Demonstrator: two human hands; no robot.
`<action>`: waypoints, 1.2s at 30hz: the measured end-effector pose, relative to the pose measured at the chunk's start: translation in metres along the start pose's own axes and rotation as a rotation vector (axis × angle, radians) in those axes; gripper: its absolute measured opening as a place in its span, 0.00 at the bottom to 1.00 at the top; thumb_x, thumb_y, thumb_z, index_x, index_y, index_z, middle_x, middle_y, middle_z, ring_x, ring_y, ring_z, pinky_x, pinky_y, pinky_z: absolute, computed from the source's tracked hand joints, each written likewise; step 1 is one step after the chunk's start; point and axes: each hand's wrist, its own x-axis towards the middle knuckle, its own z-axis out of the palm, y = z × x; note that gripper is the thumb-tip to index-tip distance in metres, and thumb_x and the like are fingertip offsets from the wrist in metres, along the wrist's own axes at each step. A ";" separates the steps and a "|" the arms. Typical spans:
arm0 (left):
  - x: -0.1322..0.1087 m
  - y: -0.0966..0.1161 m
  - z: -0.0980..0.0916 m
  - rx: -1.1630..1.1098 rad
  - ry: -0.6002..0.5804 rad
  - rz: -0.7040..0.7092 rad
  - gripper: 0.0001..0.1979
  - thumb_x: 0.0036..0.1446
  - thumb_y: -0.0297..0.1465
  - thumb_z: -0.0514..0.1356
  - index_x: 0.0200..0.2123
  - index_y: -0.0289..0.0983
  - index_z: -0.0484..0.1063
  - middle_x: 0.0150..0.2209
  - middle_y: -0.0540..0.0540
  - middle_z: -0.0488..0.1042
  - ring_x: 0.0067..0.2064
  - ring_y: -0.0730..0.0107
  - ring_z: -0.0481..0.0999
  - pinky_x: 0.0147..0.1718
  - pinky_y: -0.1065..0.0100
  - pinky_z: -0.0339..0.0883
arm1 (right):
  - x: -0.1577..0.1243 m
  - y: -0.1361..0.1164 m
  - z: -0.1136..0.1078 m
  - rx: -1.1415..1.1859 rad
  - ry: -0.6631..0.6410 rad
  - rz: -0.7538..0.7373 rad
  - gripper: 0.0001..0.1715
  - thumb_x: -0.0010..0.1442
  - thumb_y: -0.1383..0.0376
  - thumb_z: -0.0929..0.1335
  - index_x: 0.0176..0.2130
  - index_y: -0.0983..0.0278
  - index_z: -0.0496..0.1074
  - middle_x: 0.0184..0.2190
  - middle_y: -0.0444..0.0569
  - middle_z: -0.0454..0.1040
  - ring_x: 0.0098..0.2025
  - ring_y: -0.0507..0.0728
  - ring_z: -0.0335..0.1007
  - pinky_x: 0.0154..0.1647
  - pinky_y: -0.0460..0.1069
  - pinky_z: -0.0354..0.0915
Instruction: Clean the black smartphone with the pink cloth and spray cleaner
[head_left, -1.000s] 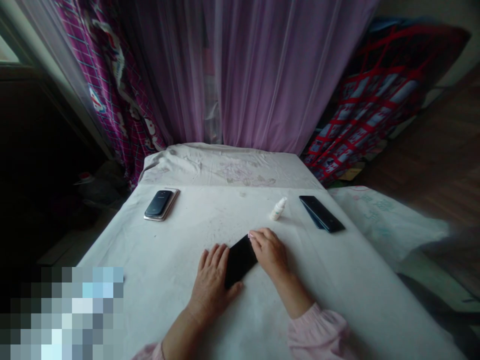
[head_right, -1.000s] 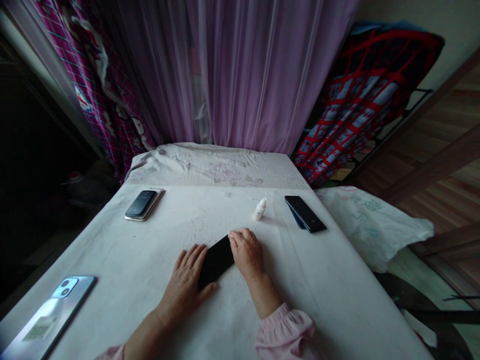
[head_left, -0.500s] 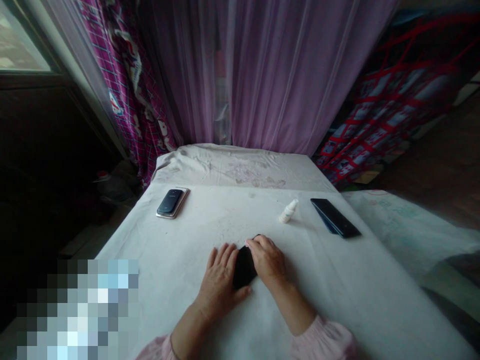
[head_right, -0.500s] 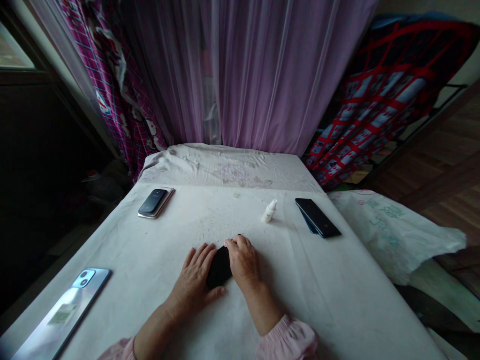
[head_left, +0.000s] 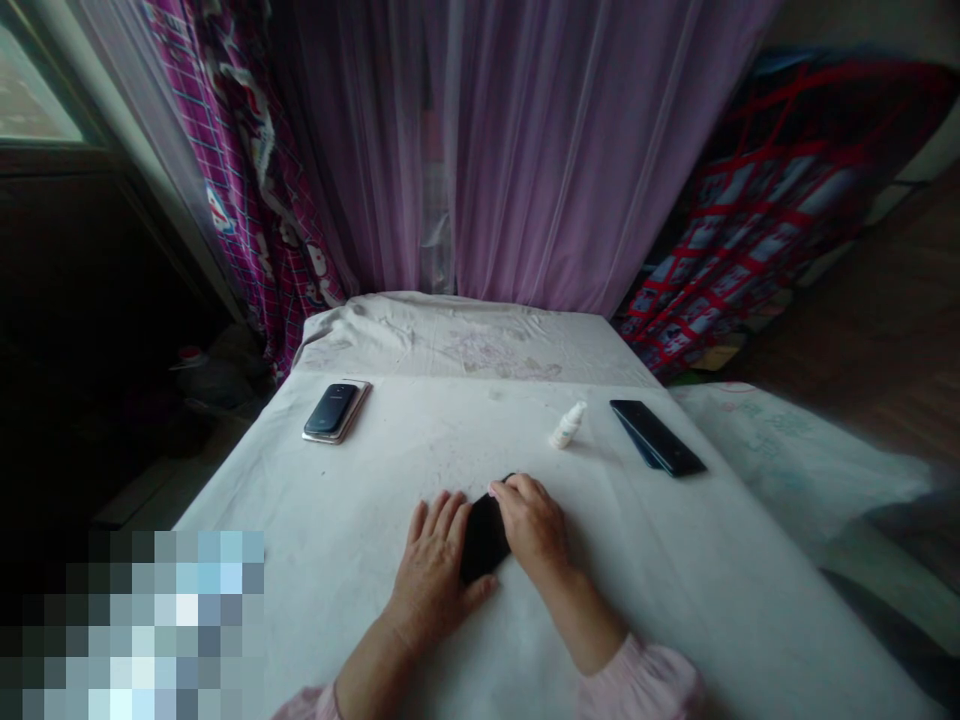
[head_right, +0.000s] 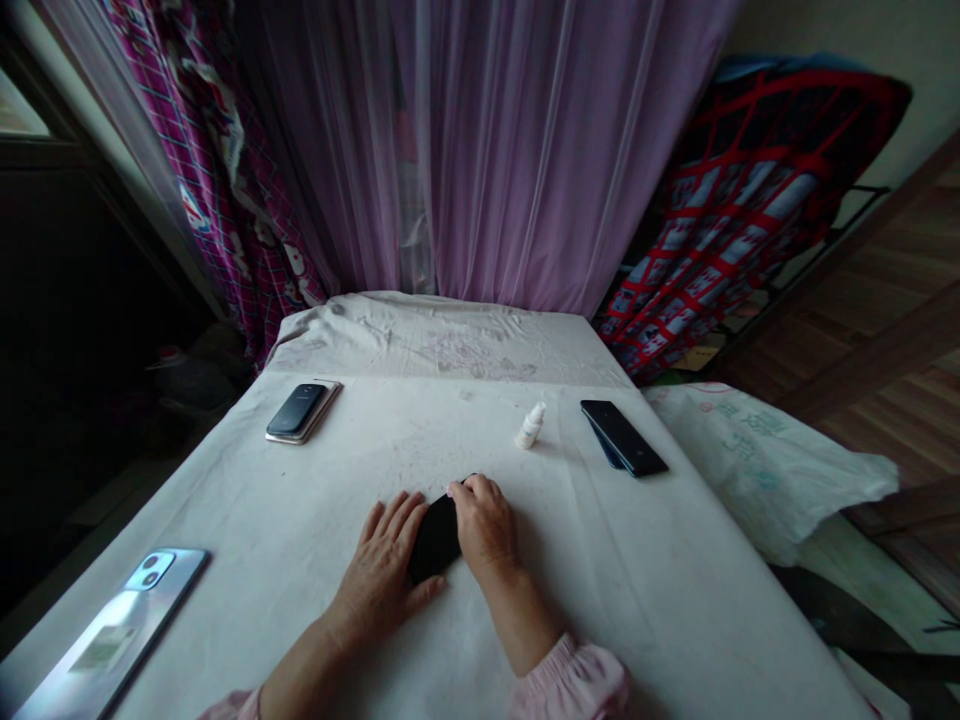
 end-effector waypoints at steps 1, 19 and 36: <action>0.000 0.000 0.000 0.002 0.003 -0.003 0.42 0.55 0.52 0.60 0.65 0.34 0.54 0.64 0.34 0.62 0.66 0.45 0.57 0.63 0.43 0.48 | -0.002 -0.003 0.000 0.014 0.002 -0.019 0.12 0.65 0.69 0.65 0.40 0.57 0.77 0.33 0.47 0.74 0.37 0.55 0.69 0.38 0.47 0.60; 0.002 0.003 -0.004 0.005 0.012 0.009 0.44 0.54 0.60 0.54 0.64 0.35 0.58 0.63 0.33 0.64 0.65 0.45 0.58 0.63 0.44 0.46 | -0.009 -0.007 -0.007 0.048 -0.010 -0.041 0.13 0.64 0.70 0.65 0.41 0.57 0.77 0.33 0.47 0.74 0.35 0.53 0.69 0.36 0.45 0.61; -0.001 -0.003 0.003 0.036 0.002 0.018 0.41 0.54 0.53 0.60 0.64 0.35 0.57 0.64 0.34 0.62 0.66 0.43 0.58 0.62 0.42 0.50 | -0.027 0.007 -0.007 0.049 0.049 -0.030 0.15 0.67 0.69 0.62 0.43 0.59 0.77 0.33 0.49 0.74 0.35 0.54 0.70 0.36 0.45 0.64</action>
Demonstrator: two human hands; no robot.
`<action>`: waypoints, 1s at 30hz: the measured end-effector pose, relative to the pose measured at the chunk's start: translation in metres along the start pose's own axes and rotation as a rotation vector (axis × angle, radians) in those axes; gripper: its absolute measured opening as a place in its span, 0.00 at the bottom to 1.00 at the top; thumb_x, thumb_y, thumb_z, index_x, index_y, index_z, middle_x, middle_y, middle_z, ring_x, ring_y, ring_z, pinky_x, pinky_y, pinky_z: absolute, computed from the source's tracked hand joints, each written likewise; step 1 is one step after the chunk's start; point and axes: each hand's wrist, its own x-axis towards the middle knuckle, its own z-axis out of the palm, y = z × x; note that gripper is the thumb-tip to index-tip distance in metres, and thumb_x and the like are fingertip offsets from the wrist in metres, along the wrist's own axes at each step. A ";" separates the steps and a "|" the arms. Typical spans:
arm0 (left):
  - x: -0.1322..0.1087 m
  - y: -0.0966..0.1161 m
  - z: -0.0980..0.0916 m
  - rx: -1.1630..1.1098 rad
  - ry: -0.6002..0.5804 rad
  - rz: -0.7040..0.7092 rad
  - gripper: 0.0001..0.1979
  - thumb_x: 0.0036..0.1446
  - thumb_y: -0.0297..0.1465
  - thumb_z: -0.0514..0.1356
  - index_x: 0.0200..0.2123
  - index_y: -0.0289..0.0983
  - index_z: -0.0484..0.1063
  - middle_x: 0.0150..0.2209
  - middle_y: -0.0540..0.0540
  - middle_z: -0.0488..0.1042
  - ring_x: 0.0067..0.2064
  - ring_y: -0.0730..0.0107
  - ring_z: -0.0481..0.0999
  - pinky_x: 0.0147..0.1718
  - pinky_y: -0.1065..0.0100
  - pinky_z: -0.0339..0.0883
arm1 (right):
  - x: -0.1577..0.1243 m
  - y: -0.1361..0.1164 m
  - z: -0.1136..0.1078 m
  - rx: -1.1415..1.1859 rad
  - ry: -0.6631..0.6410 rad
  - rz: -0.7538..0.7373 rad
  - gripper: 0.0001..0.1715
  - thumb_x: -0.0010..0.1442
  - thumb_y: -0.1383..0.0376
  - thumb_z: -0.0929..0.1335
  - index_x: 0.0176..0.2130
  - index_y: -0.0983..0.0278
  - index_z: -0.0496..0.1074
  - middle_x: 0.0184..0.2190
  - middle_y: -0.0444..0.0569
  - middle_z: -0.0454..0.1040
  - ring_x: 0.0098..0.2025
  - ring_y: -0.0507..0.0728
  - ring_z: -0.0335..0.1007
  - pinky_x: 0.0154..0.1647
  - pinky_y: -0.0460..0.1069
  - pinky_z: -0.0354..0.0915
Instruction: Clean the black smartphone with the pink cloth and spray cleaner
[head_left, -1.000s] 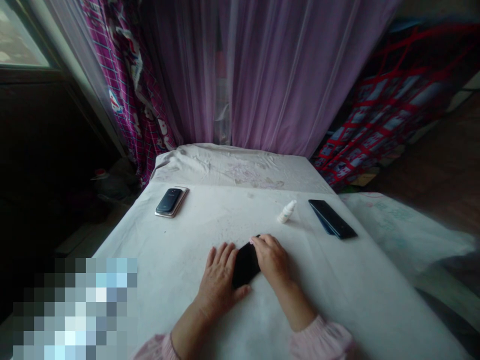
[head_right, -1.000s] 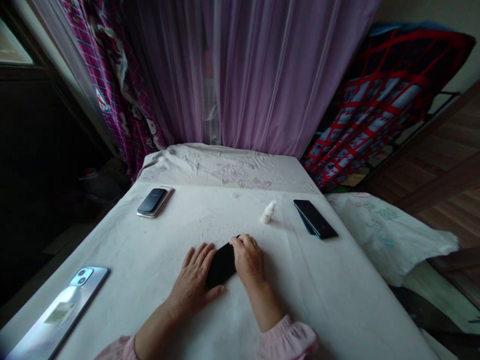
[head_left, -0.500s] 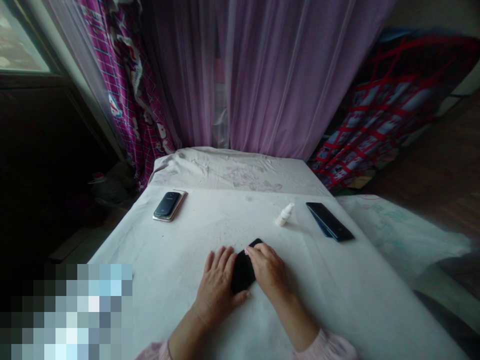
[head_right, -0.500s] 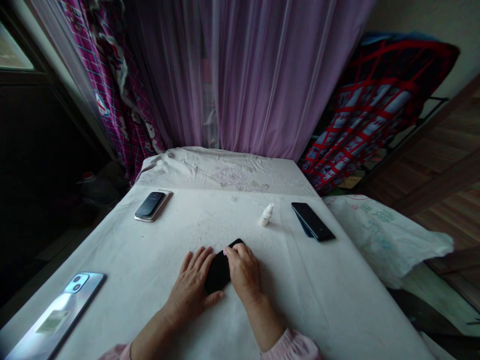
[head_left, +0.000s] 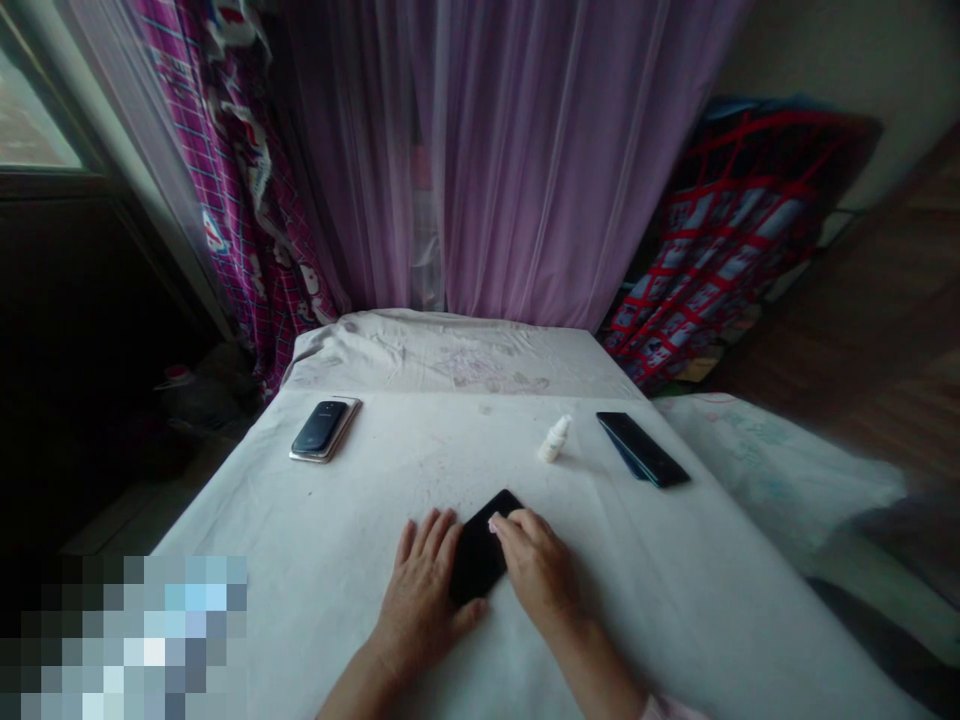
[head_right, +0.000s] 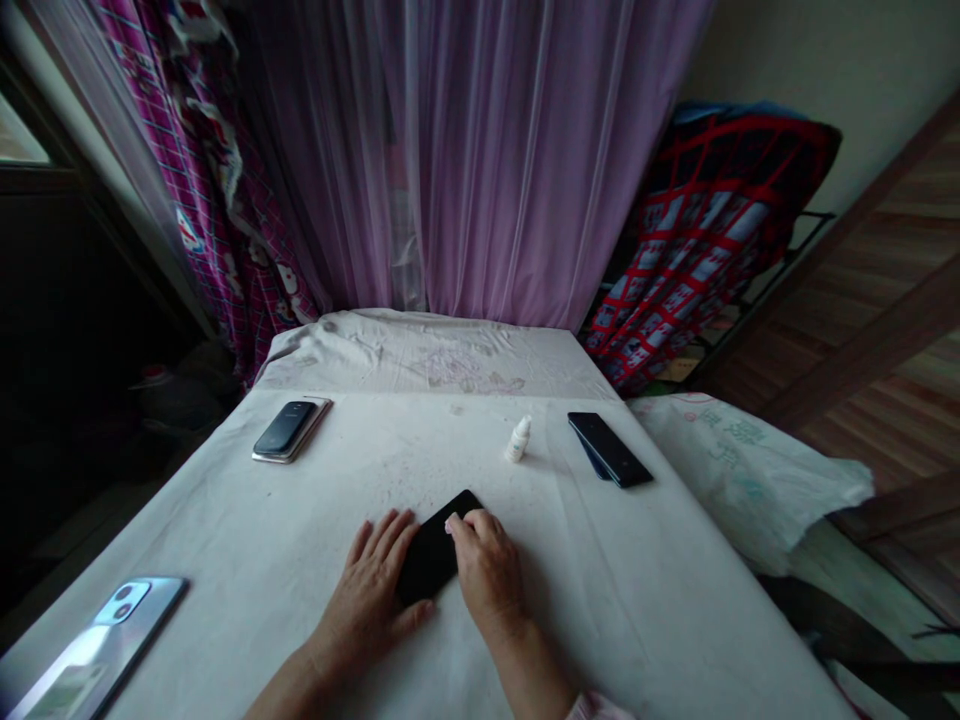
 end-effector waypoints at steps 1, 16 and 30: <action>0.000 0.000 0.000 0.002 0.001 -0.002 0.41 0.54 0.52 0.61 0.64 0.35 0.57 0.64 0.35 0.62 0.66 0.43 0.58 0.62 0.41 0.50 | -0.001 0.001 0.000 0.008 0.007 -0.001 0.15 0.67 0.69 0.62 0.43 0.59 0.77 0.34 0.49 0.74 0.36 0.54 0.70 0.37 0.45 0.64; -0.001 0.000 0.001 0.001 0.056 0.000 0.40 0.53 0.47 0.63 0.64 0.36 0.57 0.64 0.35 0.63 0.65 0.46 0.59 0.63 0.44 0.49 | -0.010 -0.003 -0.007 0.020 0.018 -0.004 0.13 0.66 0.70 0.63 0.42 0.59 0.76 0.32 0.49 0.73 0.35 0.54 0.71 0.37 0.46 0.66; -0.002 -0.001 -0.002 0.018 0.087 0.018 0.38 0.54 0.44 0.62 0.64 0.36 0.56 0.64 0.35 0.63 0.65 0.46 0.60 0.63 0.44 0.50 | -0.014 0.009 -0.010 0.071 0.055 0.041 0.15 0.66 0.72 0.62 0.41 0.61 0.77 0.32 0.49 0.73 0.34 0.53 0.71 0.36 0.45 0.66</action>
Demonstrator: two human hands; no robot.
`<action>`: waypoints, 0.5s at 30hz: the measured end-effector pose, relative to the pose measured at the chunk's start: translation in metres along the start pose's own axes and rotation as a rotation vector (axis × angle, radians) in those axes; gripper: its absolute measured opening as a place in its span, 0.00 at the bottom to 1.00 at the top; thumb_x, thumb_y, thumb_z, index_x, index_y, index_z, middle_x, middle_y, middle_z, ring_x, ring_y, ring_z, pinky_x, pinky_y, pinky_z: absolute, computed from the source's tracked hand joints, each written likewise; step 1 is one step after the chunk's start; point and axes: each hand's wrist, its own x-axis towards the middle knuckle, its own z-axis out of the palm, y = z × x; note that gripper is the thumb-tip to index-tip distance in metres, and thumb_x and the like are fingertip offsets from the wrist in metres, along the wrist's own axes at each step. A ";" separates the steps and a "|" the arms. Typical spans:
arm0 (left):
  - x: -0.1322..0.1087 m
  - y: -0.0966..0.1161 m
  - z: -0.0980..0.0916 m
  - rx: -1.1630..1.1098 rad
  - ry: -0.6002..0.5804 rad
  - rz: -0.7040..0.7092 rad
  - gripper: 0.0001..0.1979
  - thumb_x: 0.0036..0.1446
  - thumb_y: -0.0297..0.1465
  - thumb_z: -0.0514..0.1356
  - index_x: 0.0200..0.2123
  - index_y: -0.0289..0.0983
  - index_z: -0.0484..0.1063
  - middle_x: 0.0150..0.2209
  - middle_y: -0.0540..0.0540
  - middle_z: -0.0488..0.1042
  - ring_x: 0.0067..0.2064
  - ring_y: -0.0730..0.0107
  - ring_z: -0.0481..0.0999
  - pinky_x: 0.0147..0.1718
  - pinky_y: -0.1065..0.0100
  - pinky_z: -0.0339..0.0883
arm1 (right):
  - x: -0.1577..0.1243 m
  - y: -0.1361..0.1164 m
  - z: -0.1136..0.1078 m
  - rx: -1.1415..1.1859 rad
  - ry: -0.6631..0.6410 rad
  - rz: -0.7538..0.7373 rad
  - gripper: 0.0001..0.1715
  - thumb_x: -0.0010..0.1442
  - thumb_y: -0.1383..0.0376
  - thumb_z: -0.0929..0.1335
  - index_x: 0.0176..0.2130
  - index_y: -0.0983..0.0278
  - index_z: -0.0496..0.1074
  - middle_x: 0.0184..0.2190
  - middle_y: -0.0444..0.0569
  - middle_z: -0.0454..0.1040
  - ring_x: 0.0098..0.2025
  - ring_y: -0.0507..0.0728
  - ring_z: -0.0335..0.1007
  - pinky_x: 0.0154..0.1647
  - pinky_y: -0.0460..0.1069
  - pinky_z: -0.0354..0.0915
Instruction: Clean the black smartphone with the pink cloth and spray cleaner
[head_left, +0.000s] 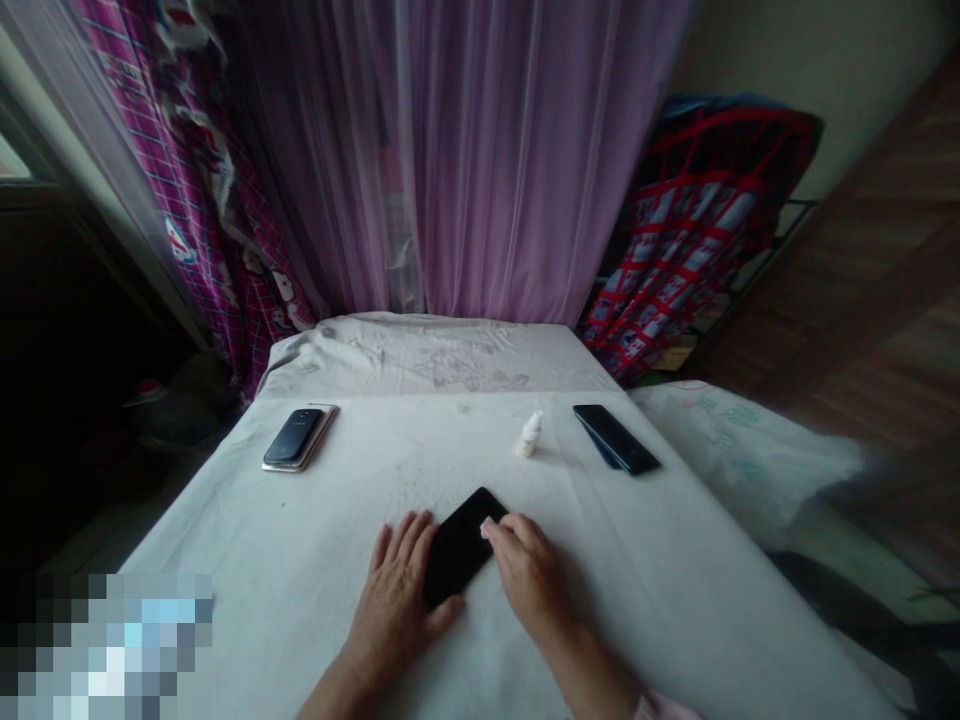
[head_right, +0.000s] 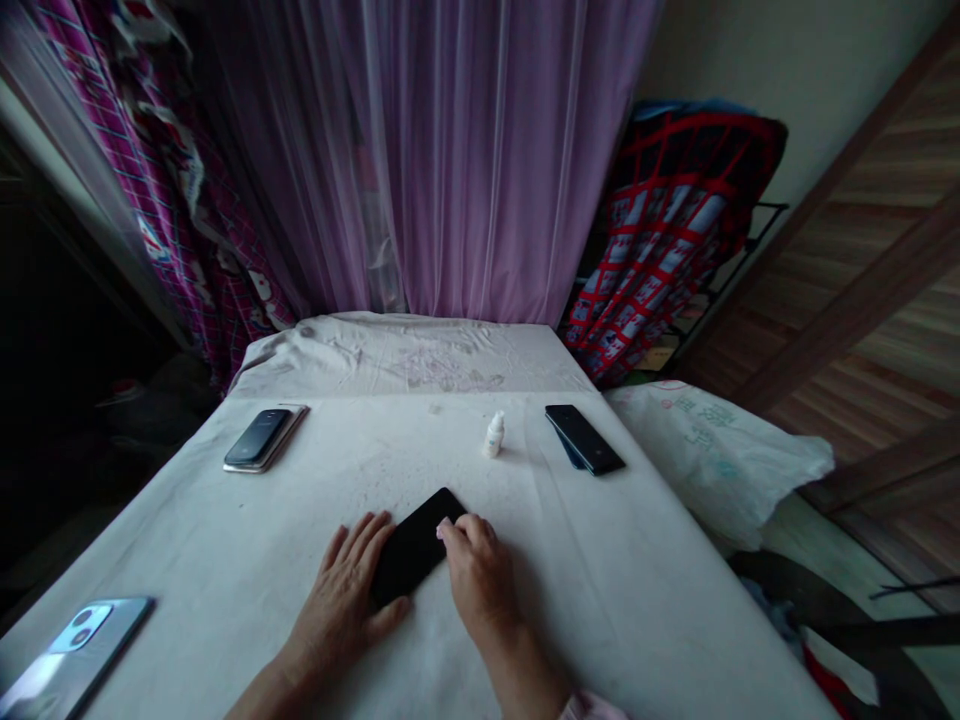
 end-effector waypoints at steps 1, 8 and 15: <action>0.000 0.000 0.000 0.002 -0.006 0.000 0.38 0.54 0.44 0.62 0.64 0.36 0.56 0.64 0.35 0.63 0.65 0.47 0.60 0.63 0.44 0.50 | -0.003 -0.006 0.000 0.012 0.001 -0.018 0.14 0.66 0.71 0.62 0.40 0.60 0.77 0.31 0.49 0.73 0.34 0.53 0.71 0.35 0.45 0.66; 0.001 0.000 -0.001 0.002 -0.003 0.000 0.37 0.55 0.43 0.62 0.64 0.37 0.56 0.64 0.37 0.63 0.65 0.47 0.60 0.63 0.44 0.50 | -0.006 0.007 -0.007 0.038 0.004 0.023 0.16 0.67 0.70 0.61 0.41 0.60 0.77 0.33 0.49 0.74 0.34 0.53 0.72 0.36 0.45 0.67; 0.002 -0.001 -0.002 -0.002 -0.009 0.007 0.36 0.55 0.42 0.61 0.63 0.35 0.58 0.63 0.35 0.64 0.65 0.46 0.60 0.63 0.43 0.50 | -0.006 0.013 -0.006 0.067 0.075 0.063 0.17 0.67 0.70 0.61 0.41 0.62 0.78 0.32 0.49 0.74 0.34 0.53 0.72 0.38 0.45 0.67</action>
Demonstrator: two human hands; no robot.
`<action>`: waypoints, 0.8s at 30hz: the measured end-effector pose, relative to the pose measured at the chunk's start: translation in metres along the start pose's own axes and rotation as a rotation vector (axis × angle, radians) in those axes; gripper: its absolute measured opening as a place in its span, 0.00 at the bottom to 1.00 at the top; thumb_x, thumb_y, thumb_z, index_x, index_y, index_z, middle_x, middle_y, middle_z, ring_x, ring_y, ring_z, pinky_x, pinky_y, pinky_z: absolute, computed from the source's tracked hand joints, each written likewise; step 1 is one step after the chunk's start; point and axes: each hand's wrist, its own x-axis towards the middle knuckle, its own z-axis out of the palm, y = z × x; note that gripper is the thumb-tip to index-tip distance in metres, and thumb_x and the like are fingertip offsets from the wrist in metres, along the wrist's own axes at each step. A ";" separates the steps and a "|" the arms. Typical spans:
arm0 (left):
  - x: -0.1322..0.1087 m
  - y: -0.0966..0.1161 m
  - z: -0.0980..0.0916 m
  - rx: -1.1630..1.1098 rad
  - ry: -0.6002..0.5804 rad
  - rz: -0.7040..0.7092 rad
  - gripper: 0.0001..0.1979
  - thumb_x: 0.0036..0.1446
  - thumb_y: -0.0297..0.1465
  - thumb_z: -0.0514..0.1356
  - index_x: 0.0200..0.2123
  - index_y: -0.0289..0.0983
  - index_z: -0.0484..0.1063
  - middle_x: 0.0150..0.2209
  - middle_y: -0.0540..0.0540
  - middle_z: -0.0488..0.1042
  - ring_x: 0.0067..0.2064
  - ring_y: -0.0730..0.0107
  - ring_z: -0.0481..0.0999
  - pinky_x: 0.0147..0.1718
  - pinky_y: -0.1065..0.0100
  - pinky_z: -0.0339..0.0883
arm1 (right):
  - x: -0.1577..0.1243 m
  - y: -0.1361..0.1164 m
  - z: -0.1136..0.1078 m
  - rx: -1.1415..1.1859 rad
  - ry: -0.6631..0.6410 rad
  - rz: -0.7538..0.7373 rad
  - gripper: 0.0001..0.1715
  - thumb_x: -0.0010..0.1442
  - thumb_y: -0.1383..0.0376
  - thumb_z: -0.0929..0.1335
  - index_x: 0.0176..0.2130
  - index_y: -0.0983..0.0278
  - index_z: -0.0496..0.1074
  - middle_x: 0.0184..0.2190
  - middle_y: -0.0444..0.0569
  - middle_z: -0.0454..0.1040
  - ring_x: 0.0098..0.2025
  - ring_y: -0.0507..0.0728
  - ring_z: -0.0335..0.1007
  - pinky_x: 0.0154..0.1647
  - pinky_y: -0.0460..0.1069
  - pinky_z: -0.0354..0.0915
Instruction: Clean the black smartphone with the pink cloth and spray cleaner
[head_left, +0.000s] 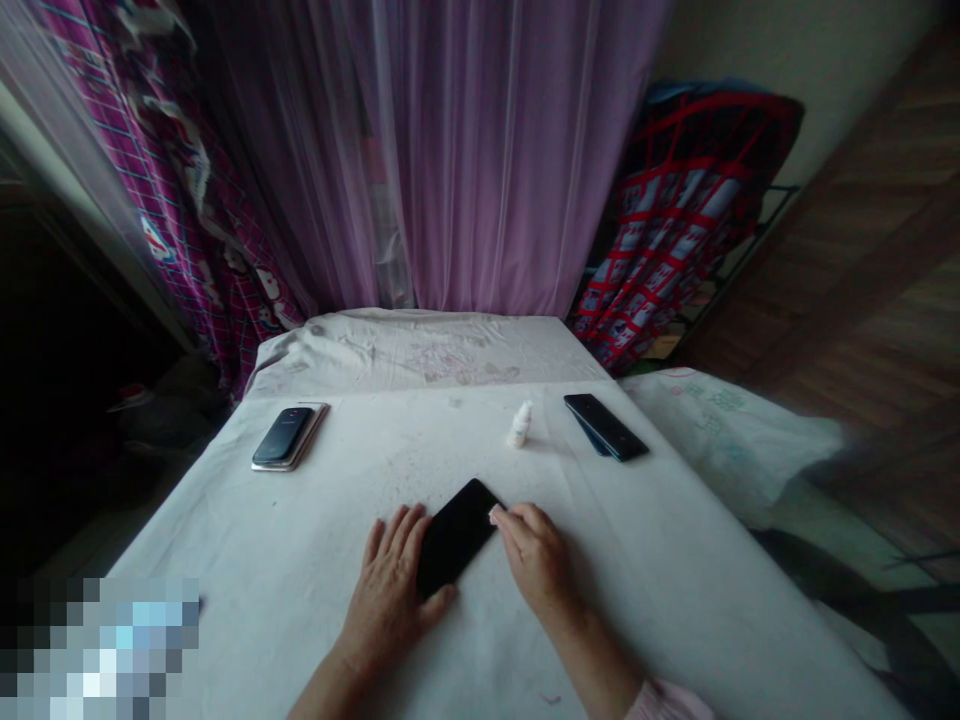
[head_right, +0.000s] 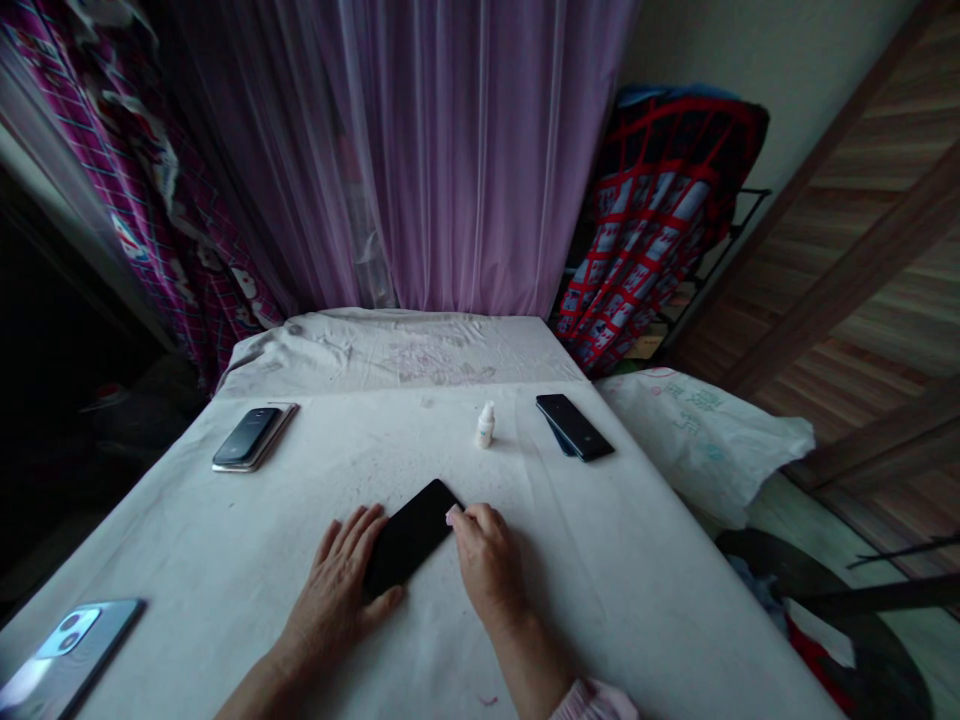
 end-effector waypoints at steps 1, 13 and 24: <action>0.000 0.000 0.000 0.002 -0.004 0.001 0.36 0.55 0.42 0.61 0.63 0.35 0.58 0.63 0.35 0.64 0.65 0.46 0.60 0.62 0.43 0.50 | -0.003 -0.008 0.001 0.011 -0.023 -0.035 0.16 0.67 0.70 0.61 0.41 0.61 0.77 0.32 0.49 0.73 0.34 0.53 0.72 0.38 0.45 0.67; 0.001 -0.001 0.002 0.018 -0.002 0.006 0.35 0.55 0.43 0.60 0.63 0.35 0.58 0.63 0.35 0.64 0.65 0.47 0.60 0.63 0.44 0.48 | 0.003 0.018 -0.006 0.007 0.001 0.096 0.16 0.67 0.70 0.61 0.40 0.61 0.77 0.34 0.49 0.77 0.34 0.53 0.74 0.38 0.45 0.68; 0.003 0.002 0.001 0.002 -0.031 -0.012 0.36 0.56 0.40 0.60 0.64 0.33 0.57 0.63 0.33 0.64 0.65 0.46 0.60 0.63 0.42 0.47 | -0.012 -0.006 -0.004 -0.001 -0.116 -0.011 0.11 0.65 0.72 0.64 0.40 0.61 0.75 0.34 0.48 0.77 0.36 0.55 0.74 0.39 0.48 0.68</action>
